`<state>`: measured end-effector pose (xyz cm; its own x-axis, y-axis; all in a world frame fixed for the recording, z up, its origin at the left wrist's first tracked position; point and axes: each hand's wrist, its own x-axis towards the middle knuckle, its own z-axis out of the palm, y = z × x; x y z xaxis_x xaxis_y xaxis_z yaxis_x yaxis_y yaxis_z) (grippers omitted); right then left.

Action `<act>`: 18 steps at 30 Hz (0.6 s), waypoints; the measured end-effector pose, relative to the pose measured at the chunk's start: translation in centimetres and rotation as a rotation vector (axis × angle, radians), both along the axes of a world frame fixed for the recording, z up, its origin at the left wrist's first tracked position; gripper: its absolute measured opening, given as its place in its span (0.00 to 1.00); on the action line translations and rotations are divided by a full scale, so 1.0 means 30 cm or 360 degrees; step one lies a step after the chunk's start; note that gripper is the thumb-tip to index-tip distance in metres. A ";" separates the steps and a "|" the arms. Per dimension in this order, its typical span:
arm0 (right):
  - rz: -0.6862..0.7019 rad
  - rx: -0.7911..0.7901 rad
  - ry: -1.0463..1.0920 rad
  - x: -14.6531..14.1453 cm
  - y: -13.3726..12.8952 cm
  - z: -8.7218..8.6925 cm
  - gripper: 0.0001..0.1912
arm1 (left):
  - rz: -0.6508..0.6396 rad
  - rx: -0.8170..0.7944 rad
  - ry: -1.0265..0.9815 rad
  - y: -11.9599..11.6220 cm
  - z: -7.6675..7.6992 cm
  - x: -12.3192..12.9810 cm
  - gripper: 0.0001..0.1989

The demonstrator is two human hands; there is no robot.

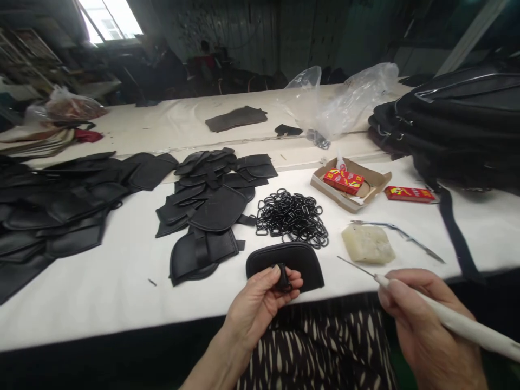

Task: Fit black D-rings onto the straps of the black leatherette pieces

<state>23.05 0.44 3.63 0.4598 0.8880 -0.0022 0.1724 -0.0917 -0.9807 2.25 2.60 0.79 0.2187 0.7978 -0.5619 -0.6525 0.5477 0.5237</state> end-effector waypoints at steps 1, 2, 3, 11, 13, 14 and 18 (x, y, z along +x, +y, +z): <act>0.0093 -0.0019 0.0130 -0.025 -0.004 -0.004 0.11 | -0.0003 0.0016 -0.0012 -0.002 -0.002 -0.001 0.08; 0.0190 -0.0042 0.0227 -0.051 -0.005 -0.009 0.11 | -0.0005 0.0028 -0.0018 -0.003 -0.003 -0.002 0.08; 0.0275 -0.0063 0.0284 -0.076 -0.005 -0.015 0.11 | -0.0010 0.0038 -0.0024 -0.004 -0.004 -0.003 0.07; 0.0593 -0.0076 0.0082 -0.162 0.023 -0.042 0.12 | -0.0109 0.0123 -0.0035 -0.012 0.002 -0.008 0.09; 0.0600 -0.0069 0.0039 -0.164 0.027 -0.041 0.12 | -0.0098 0.0135 -0.0040 -0.013 0.002 -0.008 0.09; 0.0603 -0.0066 0.0024 -0.166 0.029 -0.040 0.12 | -0.0092 0.0137 -0.0041 -0.013 0.003 -0.008 0.09; 0.0636 -0.0061 -0.0028 -0.178 0.037 -0.037 0.12 | -0.0096 0.0129 -0.0038 -0.012 0.003 -0.008 0.10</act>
<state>17.70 1.54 2.52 0.0785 0.9963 -0.0337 0.2189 -0.0502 -0.9745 2.01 2.25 0.87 0.2802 0.8253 -0.4902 -0.6324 0.5429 0.5525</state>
